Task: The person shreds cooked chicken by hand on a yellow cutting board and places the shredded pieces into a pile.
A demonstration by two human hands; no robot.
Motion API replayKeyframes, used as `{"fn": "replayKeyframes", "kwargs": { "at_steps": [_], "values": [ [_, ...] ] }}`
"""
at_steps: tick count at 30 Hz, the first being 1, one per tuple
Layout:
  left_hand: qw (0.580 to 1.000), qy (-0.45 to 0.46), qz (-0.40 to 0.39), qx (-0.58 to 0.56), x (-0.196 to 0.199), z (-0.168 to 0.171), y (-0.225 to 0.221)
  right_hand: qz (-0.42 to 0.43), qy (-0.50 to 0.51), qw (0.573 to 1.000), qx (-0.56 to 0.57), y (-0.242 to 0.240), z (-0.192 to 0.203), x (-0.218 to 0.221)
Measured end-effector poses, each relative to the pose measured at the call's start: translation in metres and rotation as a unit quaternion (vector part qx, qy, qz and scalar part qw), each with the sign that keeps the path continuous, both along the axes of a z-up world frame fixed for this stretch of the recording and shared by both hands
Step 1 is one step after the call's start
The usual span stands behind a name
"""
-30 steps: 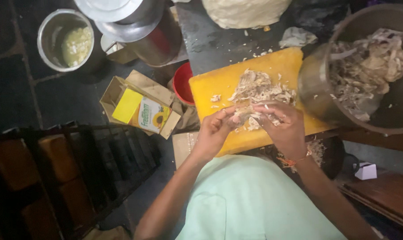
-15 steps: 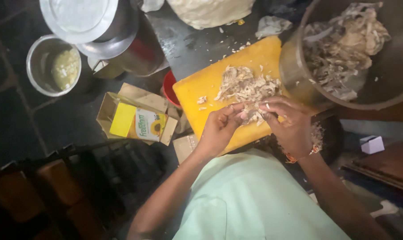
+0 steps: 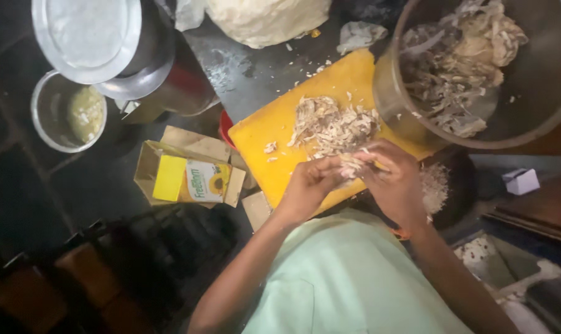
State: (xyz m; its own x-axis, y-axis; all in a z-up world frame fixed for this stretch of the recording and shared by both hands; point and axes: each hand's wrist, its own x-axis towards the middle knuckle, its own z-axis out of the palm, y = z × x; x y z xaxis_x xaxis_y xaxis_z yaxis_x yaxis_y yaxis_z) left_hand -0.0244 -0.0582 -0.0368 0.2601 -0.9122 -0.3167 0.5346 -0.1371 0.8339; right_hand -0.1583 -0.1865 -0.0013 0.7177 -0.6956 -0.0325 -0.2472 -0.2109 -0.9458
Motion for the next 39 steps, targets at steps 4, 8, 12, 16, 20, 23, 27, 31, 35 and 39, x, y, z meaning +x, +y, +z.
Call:
{"fn": "replayKeyframes", "kwargs": {
  "at_steps": [4, 8, 12, 16, 20, 23, 27, 31, 35, 39],
  "values": [
    [0.997, -0.068, 0.013, 0.019, 0.005, -0.026, 0.008, -0.029, -0.077, 0.958, 0.275, -0.003, -0.047, 0.003],
    [0.987, -0.139, 0.044, 0.074, 0.014, -0.061, 0.026, -0.043, -0.051, 0.954, 0.291, -0.011, -0.043, 0.008],
    [0.99, -0.037, 0.126, 0.052, 0.017, -0.084, 0.046, 0.04, 0.041, 0.987, -0.15, -0.02, -0.018, 0.02],
    [0.981, 0.015, 0.186, 0.045, 0.018, -0.073, 0.055, 0.13, 0.075, 0.945, -0.292, -0.029, -0.016, 0.033],
    [0.975, 0.009, 0.211, 0.069, 0.015, -0.048, 0.06, 0.081, 0.03, 0.945, -0.314, -0.023, -0.01, 0.031],
    [0.969, 0.01, 0.24, 0.048, 0.011, -0.047, 0.061, -0.011, 0.046, 0.974, -0.22, -0.018, -0.002, 0.029],
    [0.959, 0.004, 0.284, 0.027, 0.005, -0.053, 0.062, 0.111, 0.091, 0.946, -0.291, -0.028, 0.002, 0.041],
    [0.949, -0.005, 0.314, 0.006, 0.007, -0.048, 0.061, 0.128, 0.038, 0.942, -0.307, -0.032, 0.018, 0.041],
    [0.941, -0.005, 0.338, 0.027, 0.002, -0.036, 0.057, 0.126, 0.043, 0.945, -0.298, -0.028, 0.019, 0.039],
    [0.933, -0.094, 0.343, 0.057, 0.0, -0.023, 0.057, 0.085, 0.039, 0.963, -0.251, -0.021, 0.014, 0.045]
  ]
}}
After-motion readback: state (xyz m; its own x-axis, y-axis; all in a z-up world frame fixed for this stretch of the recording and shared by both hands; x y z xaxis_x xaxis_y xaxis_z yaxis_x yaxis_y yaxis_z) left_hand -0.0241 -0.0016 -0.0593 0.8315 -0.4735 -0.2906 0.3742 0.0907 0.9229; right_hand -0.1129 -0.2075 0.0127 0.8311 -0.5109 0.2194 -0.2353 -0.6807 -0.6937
